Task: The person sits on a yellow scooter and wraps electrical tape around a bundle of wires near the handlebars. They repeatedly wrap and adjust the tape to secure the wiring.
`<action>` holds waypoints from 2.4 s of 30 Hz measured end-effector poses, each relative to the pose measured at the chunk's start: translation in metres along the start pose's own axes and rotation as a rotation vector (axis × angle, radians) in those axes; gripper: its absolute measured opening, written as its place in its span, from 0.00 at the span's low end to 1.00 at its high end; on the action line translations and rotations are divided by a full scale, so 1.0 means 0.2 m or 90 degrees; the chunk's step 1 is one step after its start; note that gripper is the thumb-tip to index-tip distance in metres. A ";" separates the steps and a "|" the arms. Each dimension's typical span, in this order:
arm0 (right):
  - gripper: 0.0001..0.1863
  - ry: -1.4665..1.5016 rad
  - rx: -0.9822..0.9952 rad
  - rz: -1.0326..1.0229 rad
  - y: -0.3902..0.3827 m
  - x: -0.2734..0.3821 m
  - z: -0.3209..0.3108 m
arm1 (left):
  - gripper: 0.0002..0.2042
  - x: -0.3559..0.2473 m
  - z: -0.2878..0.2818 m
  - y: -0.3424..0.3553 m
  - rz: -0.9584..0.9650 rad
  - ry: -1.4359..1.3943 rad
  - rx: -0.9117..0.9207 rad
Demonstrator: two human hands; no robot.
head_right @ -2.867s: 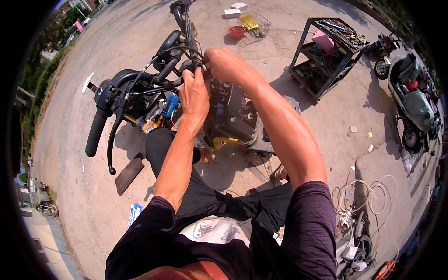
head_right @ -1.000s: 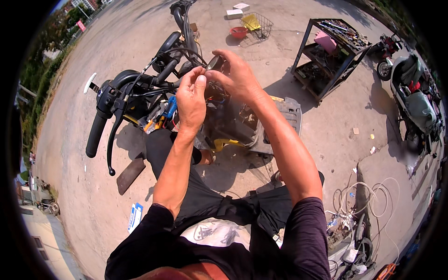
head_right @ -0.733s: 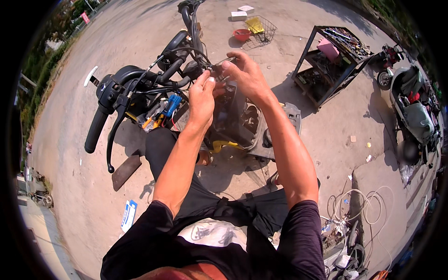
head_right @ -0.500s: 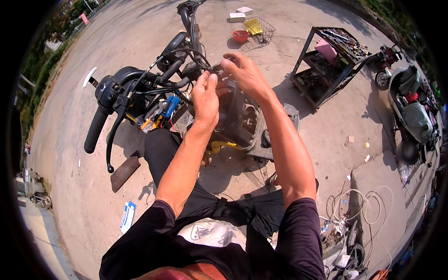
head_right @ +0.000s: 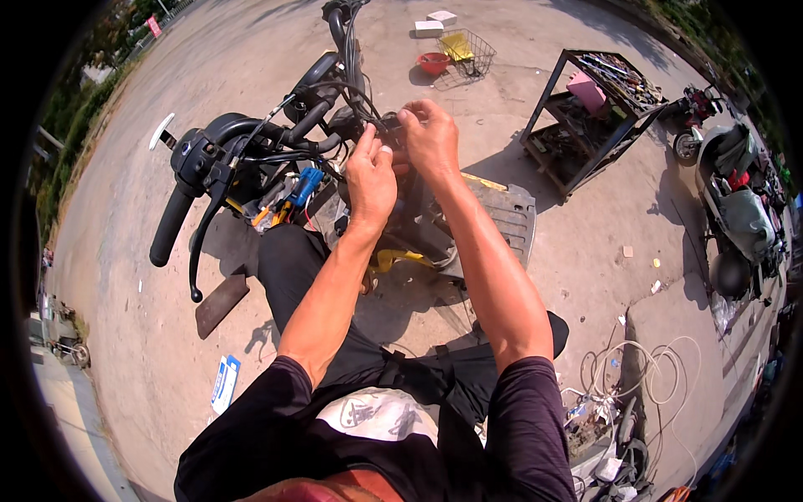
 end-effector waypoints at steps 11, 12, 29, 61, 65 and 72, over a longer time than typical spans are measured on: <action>0.21 -0.102 -0.003 -0.240 -0.17 0.15 0.06 | 0.27 -0.01 -0.04 0.03 0.116 0.312 0.051; 0.20 -0.106 -0.013 -0.244 -0.17 0.15 0.07 | 0.27 -0.01 -0.04 0.03 0.099 0.312 0.054; 0.12 -0.291 -0.089 -0.367 -0.19 0.15 0.12 | 0.23 -0.07 -0.11 0.00 0.497 0.593 -0.117; 0.16 -0.210 0.124 -0.372 -0.15 0.14 0.05 | 0.13 -0.08 -0.10 0.12 0.422 0.502 -0.046; 0.19 -0.265 0.137 -0.378 -0.15 0.21 0.07 | 0.12 -0.09 -0.09 0.13 0.462 0.547 -0.044; 0.21 -0.297 0.092 -0.404 -0.18 0.17 0.09 | 0.10 -0.11 -0.10 0.14 0.475 0.581 -0.022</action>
Point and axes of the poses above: each hand's wrist, its own y-axis towards the middle knuckle, its own z-axis out of the palm, x = y × z, the point moved 6 cm from there along y, towards the middle knuckle, and after that the axes turned 7 degrees about -x, right-handed, at the moved point
